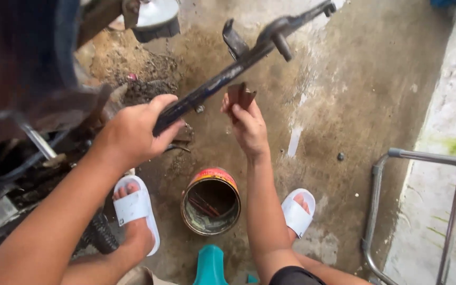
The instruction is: The person cleans and sands a metal motorcycle part using a piece of sandpaper and a small container of liquid, then proceeds to reattach small hardware components and wires to the motorcycle frame.
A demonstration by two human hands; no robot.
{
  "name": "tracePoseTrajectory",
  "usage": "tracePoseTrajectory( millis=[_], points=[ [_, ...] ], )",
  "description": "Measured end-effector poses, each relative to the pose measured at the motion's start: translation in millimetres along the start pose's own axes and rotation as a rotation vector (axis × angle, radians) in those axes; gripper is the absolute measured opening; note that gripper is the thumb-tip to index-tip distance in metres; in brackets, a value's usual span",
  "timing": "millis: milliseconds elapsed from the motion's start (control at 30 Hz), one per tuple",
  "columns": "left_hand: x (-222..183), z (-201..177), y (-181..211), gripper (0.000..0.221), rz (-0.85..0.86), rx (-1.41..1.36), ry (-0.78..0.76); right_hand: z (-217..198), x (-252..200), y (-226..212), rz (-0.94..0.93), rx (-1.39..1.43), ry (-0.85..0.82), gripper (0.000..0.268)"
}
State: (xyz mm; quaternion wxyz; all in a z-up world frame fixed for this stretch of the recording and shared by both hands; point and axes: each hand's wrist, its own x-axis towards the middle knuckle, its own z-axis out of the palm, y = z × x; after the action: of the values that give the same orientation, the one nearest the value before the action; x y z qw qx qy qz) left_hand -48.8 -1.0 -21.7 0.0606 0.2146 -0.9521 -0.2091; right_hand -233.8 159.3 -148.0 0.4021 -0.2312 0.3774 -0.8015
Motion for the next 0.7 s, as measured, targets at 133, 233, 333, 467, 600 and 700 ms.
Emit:
tracePoseTrajectory(
  millis=[133, 233, 333, 467, 600, 700],
  points=[
    [5.1, -4.2, 3.7, 0.042, -0.043, -0.041, -0.033, 46.8, 7.4, -46.1, -0.371, -0.648, 0.073, 0.006],
    [0.3, -5.7, 6.1, 0.037, -0.007, -0.05, -0.014, 62.7, 0.0, -46.8, -0.413, -0.67, 0.127, 0.017],
    [-0.1, -4.3, 4.6, 0.04, -0.017, -0.082, -0.03, 68.6, -3.3, -41.8, -0.266, -0.546, 0.201, 0.018],
    [-0.3, -9.1, 5.7, 0.039, -0.051, -0.079, -0.062, 71.2, -11.6, -51.1, -0.125, -0.374, 0.166, 0.014],
    [-0.6, -7.2, 2.0, 0.038, -0.076, -0.064, -0.103, 72.7, -17.3, -60.1, -0.117, -0.438, 0.029, 0.02],
    [-4.9, -19.5, 7.4, 0.046, -0.119, 0.003, -0.149, 86.5, -17.7, -76.0, -0.14, -0.505, 0.027, 0.02]
  ],
)
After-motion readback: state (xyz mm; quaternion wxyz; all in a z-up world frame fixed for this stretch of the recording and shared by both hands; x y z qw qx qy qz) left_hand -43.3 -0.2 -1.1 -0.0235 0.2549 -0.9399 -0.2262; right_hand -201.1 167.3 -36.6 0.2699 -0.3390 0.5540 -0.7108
